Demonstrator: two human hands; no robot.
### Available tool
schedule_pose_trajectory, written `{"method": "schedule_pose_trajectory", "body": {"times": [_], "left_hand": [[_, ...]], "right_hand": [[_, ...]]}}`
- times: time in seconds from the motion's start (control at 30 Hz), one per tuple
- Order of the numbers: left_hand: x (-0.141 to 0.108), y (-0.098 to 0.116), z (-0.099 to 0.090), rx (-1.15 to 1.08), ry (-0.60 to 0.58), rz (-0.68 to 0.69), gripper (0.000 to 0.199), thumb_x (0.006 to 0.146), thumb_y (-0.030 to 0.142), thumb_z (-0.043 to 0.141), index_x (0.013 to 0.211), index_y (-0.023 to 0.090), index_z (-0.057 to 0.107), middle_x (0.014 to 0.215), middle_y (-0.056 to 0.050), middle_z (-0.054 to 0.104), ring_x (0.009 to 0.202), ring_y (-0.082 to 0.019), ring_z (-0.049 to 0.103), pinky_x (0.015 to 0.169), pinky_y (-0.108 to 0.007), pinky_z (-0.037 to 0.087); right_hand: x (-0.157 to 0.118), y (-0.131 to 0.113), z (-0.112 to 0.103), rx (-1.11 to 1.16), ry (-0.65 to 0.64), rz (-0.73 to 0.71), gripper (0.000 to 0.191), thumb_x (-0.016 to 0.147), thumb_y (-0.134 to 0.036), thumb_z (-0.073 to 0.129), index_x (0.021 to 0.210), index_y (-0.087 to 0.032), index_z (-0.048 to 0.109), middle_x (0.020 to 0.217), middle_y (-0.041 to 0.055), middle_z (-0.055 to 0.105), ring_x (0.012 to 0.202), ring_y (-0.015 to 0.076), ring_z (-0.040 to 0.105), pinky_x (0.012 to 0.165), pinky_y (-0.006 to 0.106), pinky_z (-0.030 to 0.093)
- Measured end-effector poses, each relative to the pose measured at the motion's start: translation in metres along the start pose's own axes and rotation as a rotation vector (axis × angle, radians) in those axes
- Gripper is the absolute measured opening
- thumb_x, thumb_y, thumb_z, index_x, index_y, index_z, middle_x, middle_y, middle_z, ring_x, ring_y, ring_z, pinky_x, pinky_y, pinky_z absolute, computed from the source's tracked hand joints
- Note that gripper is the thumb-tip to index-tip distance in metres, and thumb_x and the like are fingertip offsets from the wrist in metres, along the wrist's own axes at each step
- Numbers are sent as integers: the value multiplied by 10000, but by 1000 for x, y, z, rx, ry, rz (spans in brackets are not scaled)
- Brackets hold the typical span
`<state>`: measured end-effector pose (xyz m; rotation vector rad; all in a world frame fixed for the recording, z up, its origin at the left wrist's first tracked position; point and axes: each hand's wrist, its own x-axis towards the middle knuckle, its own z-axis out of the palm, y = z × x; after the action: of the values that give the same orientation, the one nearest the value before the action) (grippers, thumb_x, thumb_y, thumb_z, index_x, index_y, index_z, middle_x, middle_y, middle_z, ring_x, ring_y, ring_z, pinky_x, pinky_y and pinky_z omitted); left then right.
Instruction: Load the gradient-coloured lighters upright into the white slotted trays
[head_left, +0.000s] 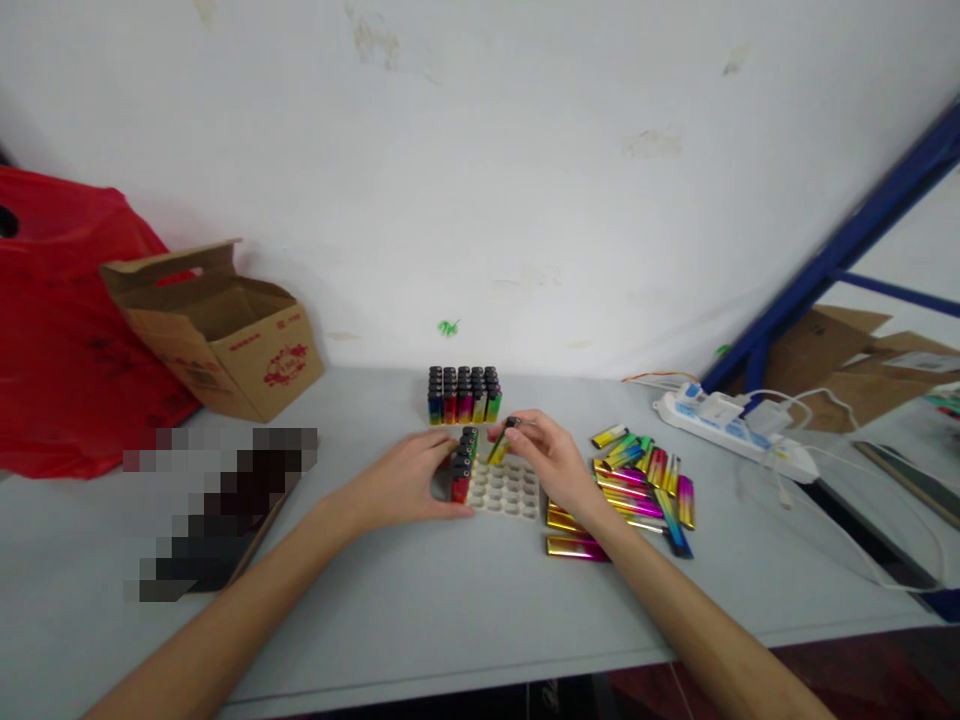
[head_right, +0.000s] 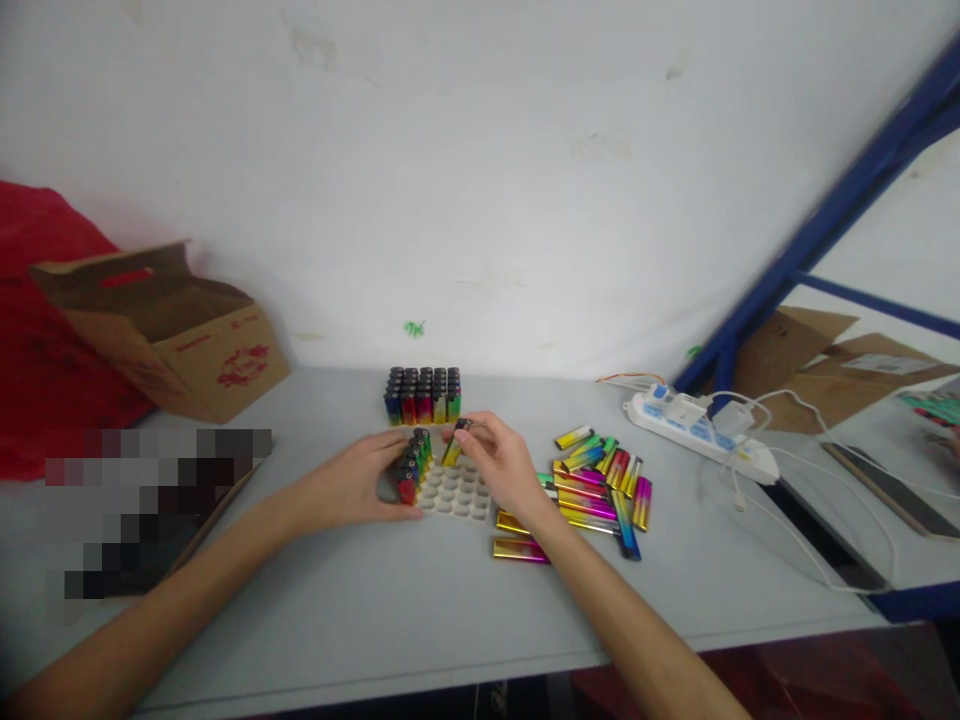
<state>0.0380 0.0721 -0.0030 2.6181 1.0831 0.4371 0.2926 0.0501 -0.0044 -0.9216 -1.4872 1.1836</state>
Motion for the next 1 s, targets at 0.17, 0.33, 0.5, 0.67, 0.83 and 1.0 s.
{"method": "schedule_pose_trajectory", "body": {"times": [0.17,0.33,0.5,0.67,0.83,1.0], "left_hand": [[0,1,0,-19,-11,-4,742,765,630,884,1318,174,692,1358,-153,737,1282,-366,688,1180,-464,507],[0,3,-2,-7,-16,-27,684,757,638,886,1238,180,722,1288,-147,761,1235,-370,707,1138,-467,536],[0,3,-3,-31,-15,0,747,772,609,883,1350,181,678,1406,-149,726,1329,-361,672,1197,-465,500],[0,-1,-1,-18,5,14,799,777,631,870,1409,197,646,1440,-145,709,1354,-355,659,1215,-468,499],[-1,-8,4,32,25,6,710,766,728,818,1257,225,720,1335,-143,754,1277,-376,702,1132,-482,575],[-1,-6,3,29,21,-1,698,772,725,815,1225,202,725,1321,-151,757,1273,-377,701,1134,-488,573]], "right_hand": [[1,14,0,-150,-1,-39,314,1048,-518,625,1217,-259,569,1155,89,823,1029,242,802,934,429,649],[3,12,-3,-509,-77,-192,230,1072,-344,584,1281,-249,557,1041,70,833,938,238,816,874,385,634],[3,8,5,-719,-160,-278,293,1063,-212,602,1355,-238,598,1102,81,811,1006,229,786,929,354,595],[4,-5,-12,-884,-216,-235,359,1116,-336,571,1451,-206,580,1210,114,799,1118,263,752,1042,415,552],[3,-17,-76,-1247,-5,-41,335,1124,-274,498,1391,-168,671,1388,171,710,1317,322,644,1156,482,471],[-8,-19,-122,-1461,239,488,522,1055,-507,617,1454,-171,652,1417,244,645,1334,426,619,1059,546,510]]}}
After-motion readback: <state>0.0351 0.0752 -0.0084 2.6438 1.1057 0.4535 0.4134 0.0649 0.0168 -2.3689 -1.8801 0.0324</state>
